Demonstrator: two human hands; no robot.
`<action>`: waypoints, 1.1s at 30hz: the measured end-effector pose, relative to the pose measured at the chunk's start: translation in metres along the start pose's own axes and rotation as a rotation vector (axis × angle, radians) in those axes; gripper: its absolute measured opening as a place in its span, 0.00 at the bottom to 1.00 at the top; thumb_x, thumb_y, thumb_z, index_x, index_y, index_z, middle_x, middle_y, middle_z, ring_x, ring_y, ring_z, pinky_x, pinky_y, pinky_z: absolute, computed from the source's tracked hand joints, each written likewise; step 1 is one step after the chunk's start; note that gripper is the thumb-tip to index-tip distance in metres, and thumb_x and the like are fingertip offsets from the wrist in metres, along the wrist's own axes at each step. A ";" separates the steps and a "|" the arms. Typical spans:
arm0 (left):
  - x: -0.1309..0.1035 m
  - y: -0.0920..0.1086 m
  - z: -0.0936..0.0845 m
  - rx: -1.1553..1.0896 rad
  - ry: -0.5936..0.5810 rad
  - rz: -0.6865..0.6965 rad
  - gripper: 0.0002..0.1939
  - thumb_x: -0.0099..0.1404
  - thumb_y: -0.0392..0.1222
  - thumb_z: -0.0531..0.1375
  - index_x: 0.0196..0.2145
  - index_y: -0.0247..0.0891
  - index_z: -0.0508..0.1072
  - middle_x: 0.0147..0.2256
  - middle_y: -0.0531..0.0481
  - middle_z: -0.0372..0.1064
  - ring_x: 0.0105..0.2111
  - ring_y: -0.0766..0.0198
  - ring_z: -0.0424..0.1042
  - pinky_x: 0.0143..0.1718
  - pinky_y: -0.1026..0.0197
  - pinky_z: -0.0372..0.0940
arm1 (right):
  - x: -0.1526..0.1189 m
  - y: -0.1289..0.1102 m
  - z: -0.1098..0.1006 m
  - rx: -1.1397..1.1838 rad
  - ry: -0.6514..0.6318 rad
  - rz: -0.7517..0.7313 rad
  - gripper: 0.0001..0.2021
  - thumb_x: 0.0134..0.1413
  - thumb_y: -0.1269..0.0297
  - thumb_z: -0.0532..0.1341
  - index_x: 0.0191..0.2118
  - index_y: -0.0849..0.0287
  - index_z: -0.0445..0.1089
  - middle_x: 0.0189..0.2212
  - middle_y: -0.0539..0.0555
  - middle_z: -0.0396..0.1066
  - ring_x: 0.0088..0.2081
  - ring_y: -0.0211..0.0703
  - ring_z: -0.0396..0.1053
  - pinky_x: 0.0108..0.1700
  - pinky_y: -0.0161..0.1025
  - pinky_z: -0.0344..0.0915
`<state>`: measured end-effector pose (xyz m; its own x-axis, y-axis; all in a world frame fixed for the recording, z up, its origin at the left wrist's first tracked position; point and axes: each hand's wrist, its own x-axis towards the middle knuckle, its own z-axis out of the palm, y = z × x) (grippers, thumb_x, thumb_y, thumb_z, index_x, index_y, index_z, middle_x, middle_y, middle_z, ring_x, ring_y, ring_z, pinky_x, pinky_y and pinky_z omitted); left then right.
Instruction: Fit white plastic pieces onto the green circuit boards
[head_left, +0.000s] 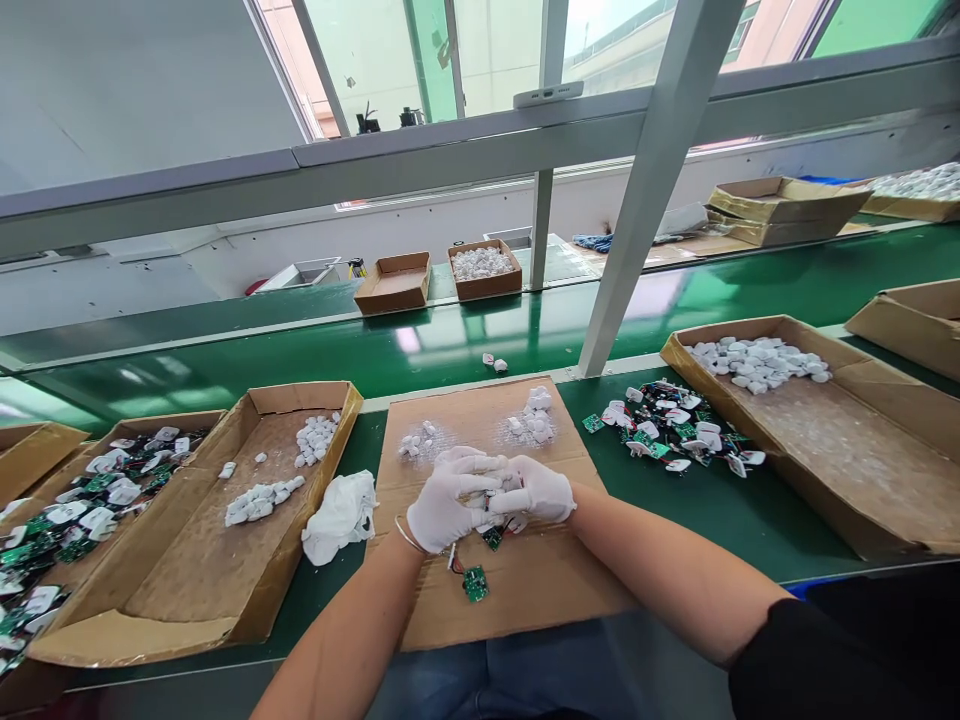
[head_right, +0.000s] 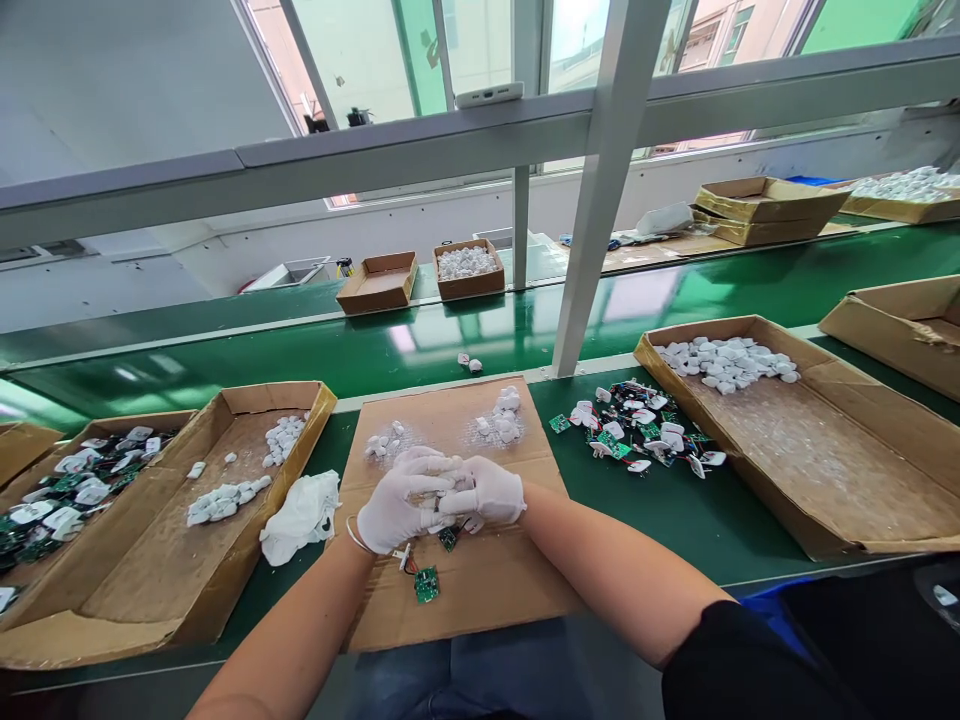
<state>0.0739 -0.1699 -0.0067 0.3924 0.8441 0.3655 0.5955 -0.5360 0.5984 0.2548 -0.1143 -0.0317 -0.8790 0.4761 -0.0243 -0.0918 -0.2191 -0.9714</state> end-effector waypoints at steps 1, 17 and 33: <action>0.000 -0.001 0.001 0.010 -0.004 -0.007 0.19 0.51 0.47 0.70 0.43 0.52 0.79 0.49 0.51 0.74 0.48 0.48 0.70 0.54 0.47 0.64 | 0.001 0.000 0.001 -0.015 0.013 0.004 0.14 0.43 0.61 0.67 0.34 0.67 0.75 0.32 0.57 0.74 0.31 0.42 0.70 0.30 0.37 0.66; 0.004 -0.005 -0.001 -0.112 -0.053 0.074 0.15 0.53 0.48 0.68 0.40 0.45 0.81 0.45 0.42 0.75 0.42 0.53 0.70 0.47 0.50 0.67 | 0.001 -0.005 0.005 0.162 0.033 0.077 0.12 0.37 0.68 0.68 0.32 0.69 0.75 0.31 0.58 0.75 0.31 0.43 0.71 0.31 0.37 0.66; 0.004 -0.016 0.004 -0.173 -0.115 0.091 0.19 0.52 0.52 0.69 0.41 0.44 0.81 0.47 0.41 0.75 0.44 0.51 0.69 0.49 0.49 0.65 | 0.008 0.004 0.000 0.249 0.024 0.109 0.10 0.33 0.66 0.68 0.25 0.68 0.75 0.25 0.57 0.74 0.28 0.43 0.71 0.28 0.36 0.66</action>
<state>0.0691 -0.1579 -0.0171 0.5221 0.7794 0.3463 0.4287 -0.5909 0.6834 0.2476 -0.1111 -0.0362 -0.8791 0.4576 -0.1336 -0.1124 -0.4714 -0.8747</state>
